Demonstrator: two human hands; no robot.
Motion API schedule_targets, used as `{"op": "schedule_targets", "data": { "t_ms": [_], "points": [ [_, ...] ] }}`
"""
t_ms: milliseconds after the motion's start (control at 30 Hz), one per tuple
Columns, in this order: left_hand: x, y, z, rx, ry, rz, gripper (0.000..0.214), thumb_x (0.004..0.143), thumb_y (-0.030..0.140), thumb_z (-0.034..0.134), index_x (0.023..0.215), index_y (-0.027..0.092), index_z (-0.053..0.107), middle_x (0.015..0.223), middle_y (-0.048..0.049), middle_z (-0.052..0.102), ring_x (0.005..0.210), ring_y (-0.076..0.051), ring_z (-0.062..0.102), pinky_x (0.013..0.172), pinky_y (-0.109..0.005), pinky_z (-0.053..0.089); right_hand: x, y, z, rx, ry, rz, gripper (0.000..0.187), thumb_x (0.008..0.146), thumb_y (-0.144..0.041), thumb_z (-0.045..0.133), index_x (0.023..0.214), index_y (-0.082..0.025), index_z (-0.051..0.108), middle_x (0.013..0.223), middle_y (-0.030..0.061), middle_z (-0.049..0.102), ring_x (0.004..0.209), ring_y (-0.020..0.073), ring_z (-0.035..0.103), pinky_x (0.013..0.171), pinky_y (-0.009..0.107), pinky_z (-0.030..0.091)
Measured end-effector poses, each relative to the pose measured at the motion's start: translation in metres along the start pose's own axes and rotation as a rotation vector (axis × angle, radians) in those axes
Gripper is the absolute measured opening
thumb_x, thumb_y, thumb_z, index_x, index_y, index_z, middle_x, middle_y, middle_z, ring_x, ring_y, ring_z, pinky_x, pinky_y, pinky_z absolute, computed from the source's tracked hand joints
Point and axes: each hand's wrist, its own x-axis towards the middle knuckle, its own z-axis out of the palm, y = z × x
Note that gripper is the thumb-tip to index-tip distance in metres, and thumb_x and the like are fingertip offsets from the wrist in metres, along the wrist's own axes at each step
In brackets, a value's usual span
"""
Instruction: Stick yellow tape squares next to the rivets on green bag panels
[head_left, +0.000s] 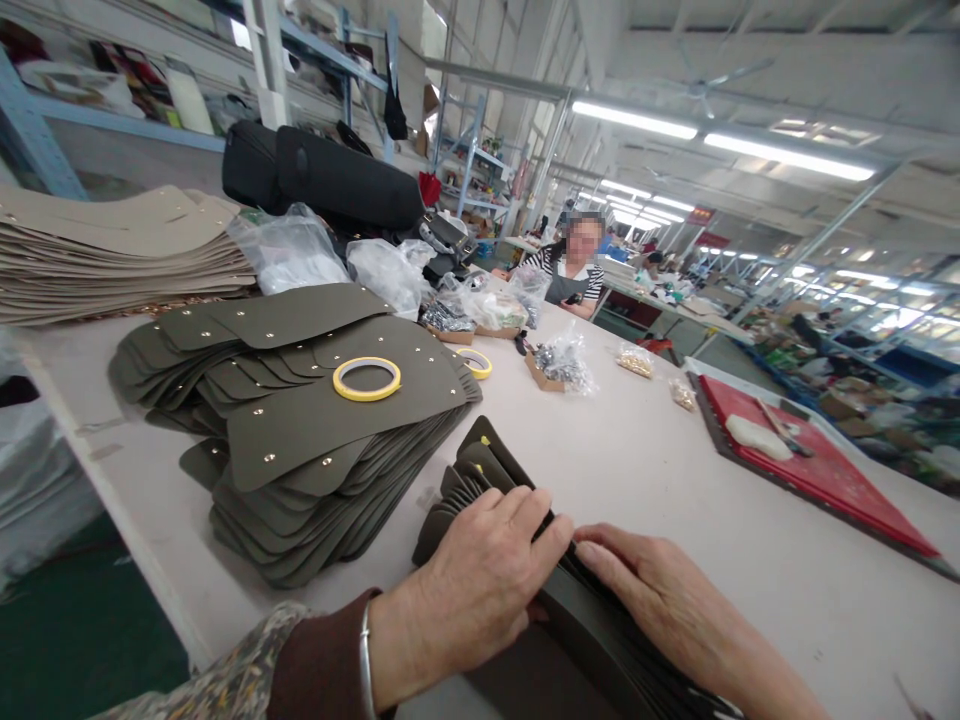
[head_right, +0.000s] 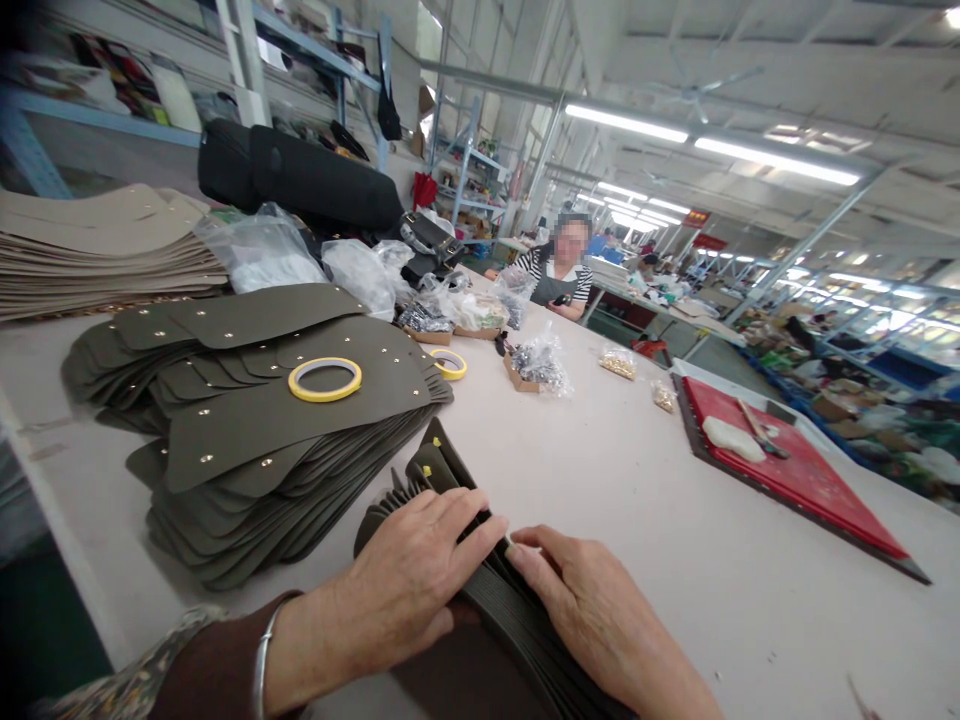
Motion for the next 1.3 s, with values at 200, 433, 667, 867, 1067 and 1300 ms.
{"op": "schedule_targets", "data": {
  "t_ms": [200, 433, 667, 867, 1067, 1300],
  "points": [
    [-0.002, -0.002, 0.005, 0.067, 0.014, 0.055, 0.039, 0.079, 0.035, 0.071, 0.106, 0.018, 0.05, 0.1, -0.0042, 0.058, 0.089, -0.023, 0.052, 0.078, -0.04, 0.04, 0.005, 0.007, 0.006, -0.175, 0.108, 0.042, 0.035, 0.095, -0.041, 0.036, 0.106, -0.026, 0.066, 0.091, 0.005, 0.075, 0.085, 0.0245, 0.07, 0.074, 0.032, 0.047],
    [-0.002, -0.005, 0.006, 0.132, 0.029, 0.117, 0.029, 0.082, 0.039, 0.068, 0.091, 0.018, 0.051, 0.09, -0.0028, 0.057, 0.085, -0.022, 0.051, 0.087, -0.041, 0.038, 0.014, 0.028, 0.002, -0.353, 0.246, 0.173, 0.031, 0.091, -0.031, 0.034, 0.096, -0.023, 0.064, 0.083, 0.0082, 0.075, 0.079, 0.0278, 0.07, 0.067, 0.034, 0.044],
    [-0.002, -0.003, 0.001, 0.11, -0.05, 0.092, 0.03, 0.081, 0.04, 0.07, 0.089, 0.018, 0.051, 0.09, -0.0036, 0.058, 0.084, -0.022, 0.053, 0.073, -0.038, 0.042, 0.01, 0.043, -0.006, -0.262, 0.259, 0.134, 0.031, 0.09, -0.036, 0.039, 0.093, -0.023, 0.067, 0.081, 0.0055, 0.074, 0.076, 0.0256, 0.069, 0.067, 0.034, 0.047],
    [-0.003, -0.002, 0.001, 0.066, 0.035, 0.048, 0.063, 0.078, 0.035, 0.072, 0.13, 0.017, 0.041, 0.146, -0.0123, 0.039, 0.125, -0.029, 0.041, 0.098, -0.039, 0.039, -0.006, 0.04, -0.009, -0.125, 0.088, 0.029, 0.033, 0.092, -0.036, 0.041, 0.109, -0.029, 0.069, 0.082, -0.0001, 0.074, 0.074, 0.022, 0.069, 0.067, 0.031, 0.049],
    [0.005, -0.004, 0.003, 0.065, -0.007, 0.041, 0.065, 0.08, 0.036, 0.069, 0.134, 0.014, 0.039, 0.129, -0.0136, 0.055, 0.121, -0.03, 0.046, 0.097, -0.041, 0.039, -0.018, 0.02, 0.003, -0.038, 0.004, -0.053, 0.034, 0.095, -0.04, 0.04, 0.112, -0.03, 0.068, 0.106, 0.0024, 0.073, 0.096, 0.022, 0.068, 0.087, 0.031, 0.051],
    [0.014, -0.008, 0.006, 0.092, -0.048, 0.038, 0.041, 0.071, 0.035, 0.079, 0.101, 0.019, 0.057, 0.094, -0.0059, 0.063, 0.092, -0.027, 0.056, 0.091, -0.046, 0.038, -0.072, 0.07, 0.0, 0.169, 0.664, 0.073, 0.048, 0.091, -0.053, 0.048, 0.13, -0.027, 0.057, 0.133, 0.0085, 0.061, 0.124, 0.0289, 0.054, 0.11, 0.049, 0.035]
  ]
}}
